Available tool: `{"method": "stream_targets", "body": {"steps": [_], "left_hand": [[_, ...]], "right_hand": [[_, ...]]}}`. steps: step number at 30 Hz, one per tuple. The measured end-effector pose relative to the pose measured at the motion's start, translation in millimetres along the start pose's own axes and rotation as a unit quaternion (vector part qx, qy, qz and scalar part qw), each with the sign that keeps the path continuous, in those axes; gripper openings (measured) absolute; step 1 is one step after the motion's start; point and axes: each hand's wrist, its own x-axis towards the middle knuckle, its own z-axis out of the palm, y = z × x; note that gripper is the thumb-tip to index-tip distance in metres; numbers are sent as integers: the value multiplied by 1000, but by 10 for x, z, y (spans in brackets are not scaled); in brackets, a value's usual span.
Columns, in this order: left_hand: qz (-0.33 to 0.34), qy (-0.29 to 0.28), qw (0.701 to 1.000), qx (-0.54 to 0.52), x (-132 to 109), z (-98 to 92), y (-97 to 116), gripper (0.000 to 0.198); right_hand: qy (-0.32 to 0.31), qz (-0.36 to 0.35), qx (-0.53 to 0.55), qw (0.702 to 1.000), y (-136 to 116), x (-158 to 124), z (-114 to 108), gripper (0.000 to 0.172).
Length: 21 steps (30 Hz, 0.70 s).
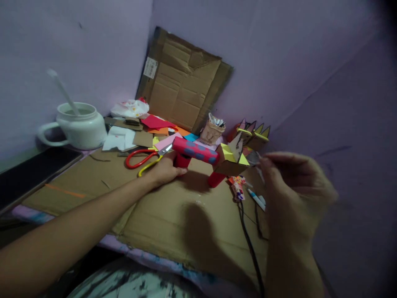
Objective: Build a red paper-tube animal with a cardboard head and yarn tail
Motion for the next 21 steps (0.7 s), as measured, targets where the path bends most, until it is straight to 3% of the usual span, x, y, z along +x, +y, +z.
{"method": "stream_targets", "body": {"steps": [1,3,5,8,12,16,21], "left_hand": [[-6,-1,1000,8,-4,-3,16,35],[-19,-1,1000,17,-13,-8,50,36],[-24,-1,1000,18,-22,-12,82,37],[-25,-3,1000,19,-27,-15,108,36],[-21,-14,1000,-10,-12,-16,93,37],[-29,-26,999,-28,1,-16,78,36],[-35,-34,998,-41,1,12,120,36]], "right_hand": [[-1,81,0,997,126,-38,-85,18],[-65,235,30,969,391,-109,-155,33],[-142,316,81,935,608,-173,-95,48],[-210,309,118,920,781,-242,131,50],[-224,277,121,926,864,-282,353,39],[-220,254,94,937,917,-330,345,30],[-218,244,55,943,903,-389,279,32]]}}
